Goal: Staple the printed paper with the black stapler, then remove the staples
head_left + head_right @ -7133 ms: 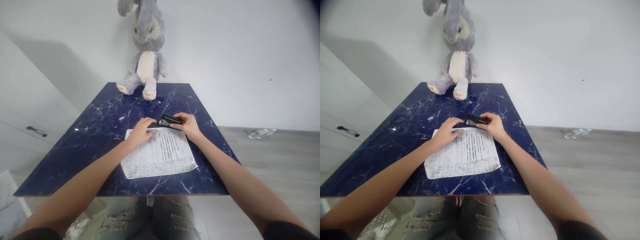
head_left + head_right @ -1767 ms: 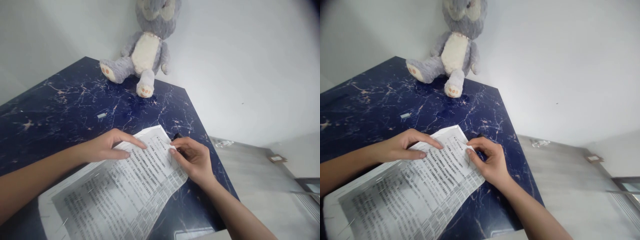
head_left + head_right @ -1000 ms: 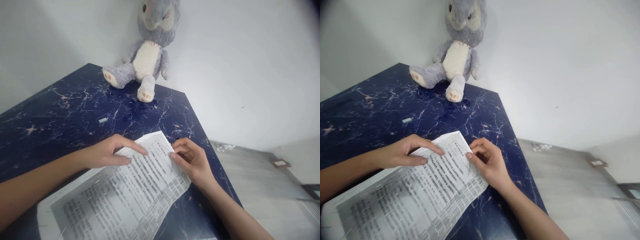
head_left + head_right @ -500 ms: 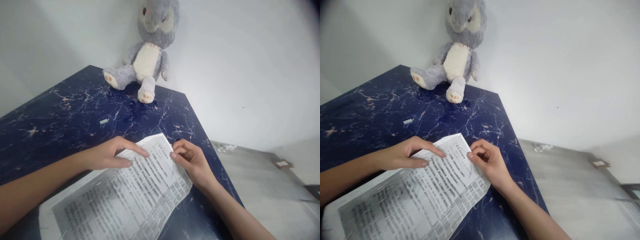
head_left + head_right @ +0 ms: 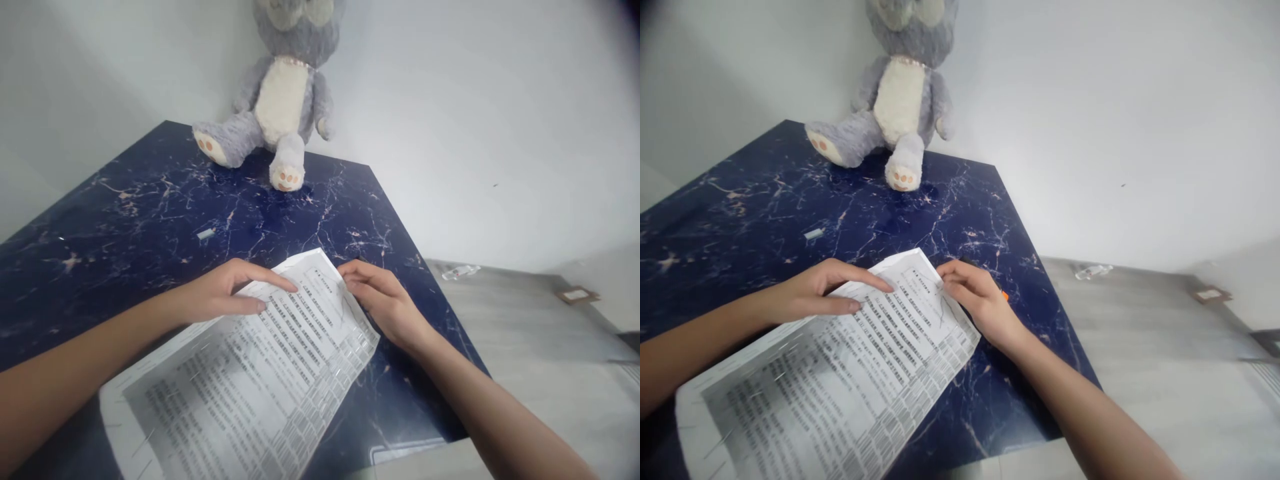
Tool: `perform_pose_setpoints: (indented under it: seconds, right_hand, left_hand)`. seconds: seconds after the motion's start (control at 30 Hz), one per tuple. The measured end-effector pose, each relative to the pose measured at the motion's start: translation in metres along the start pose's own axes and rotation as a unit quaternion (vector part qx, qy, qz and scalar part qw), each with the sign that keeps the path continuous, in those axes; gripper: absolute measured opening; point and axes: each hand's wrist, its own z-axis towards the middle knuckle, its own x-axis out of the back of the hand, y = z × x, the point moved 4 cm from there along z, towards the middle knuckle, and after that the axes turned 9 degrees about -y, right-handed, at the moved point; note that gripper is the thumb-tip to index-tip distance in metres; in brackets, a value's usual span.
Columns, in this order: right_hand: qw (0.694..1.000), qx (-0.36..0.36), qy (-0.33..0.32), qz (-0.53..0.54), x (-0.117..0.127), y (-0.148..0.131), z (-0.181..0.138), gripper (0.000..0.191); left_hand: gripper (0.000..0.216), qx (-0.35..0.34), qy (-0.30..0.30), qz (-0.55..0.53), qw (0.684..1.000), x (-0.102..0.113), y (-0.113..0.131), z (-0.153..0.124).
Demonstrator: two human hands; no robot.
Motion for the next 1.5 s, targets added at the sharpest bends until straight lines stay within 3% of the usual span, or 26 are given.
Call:
perform_pose_setpoints:
  seconds: [0.1,0.2,0.37,0.67,0.97,1.23,1.5]
  right_hand:
    - [1.0,0.021,-0.009,-0.013,-0.002,-0.005,-0.001,0.014]
    - [0.998,0.035,0.017,-0.054,-0.003,-0.007,-0.003,0.02]
    - [0.992,0.05,0.045,-0.111,-0.002,-0.006,-0.006,0.01]
    - [0.996,-0.04,-0.003,0.079,-0.001,0.002,-0.004,0.025]
    - [0.996,-0.043,-0.004,0.072,0.0,0.0,-0.003,0.038]
    - [0.998,-0.021,0.01,0.064,0.001,0.002,-0.004,0.033]
    - [0.99,-0.024,-0.03,0.137,-0.006,0.006,-0.002,0.028]
  left_hand:
    - [0.041,0.017,0.004,0.002,1.0,0.001,-0.002,0.0]
    - [0.041,0.022,0.012,0.01,1.0,0.002,-0.004,-0.001]
    - [0.04,0.013,0.017,0.013,1.0,0.003,-0.004,0.0]
    - [0.038,0.028,0.03,0.004,0.999,0.003,-0.007,-0.002]
    - [0.039,0.04,0.018,-0.001,0.999,0.003,-0.008,-0.002]
    - [0.038,0.037,0.023,0.002,0.999,0.003,-0.006,-0.002]
    - [0.038,0.034,0.008,-0.006,0.999,0.002,-0.002,-0.001]
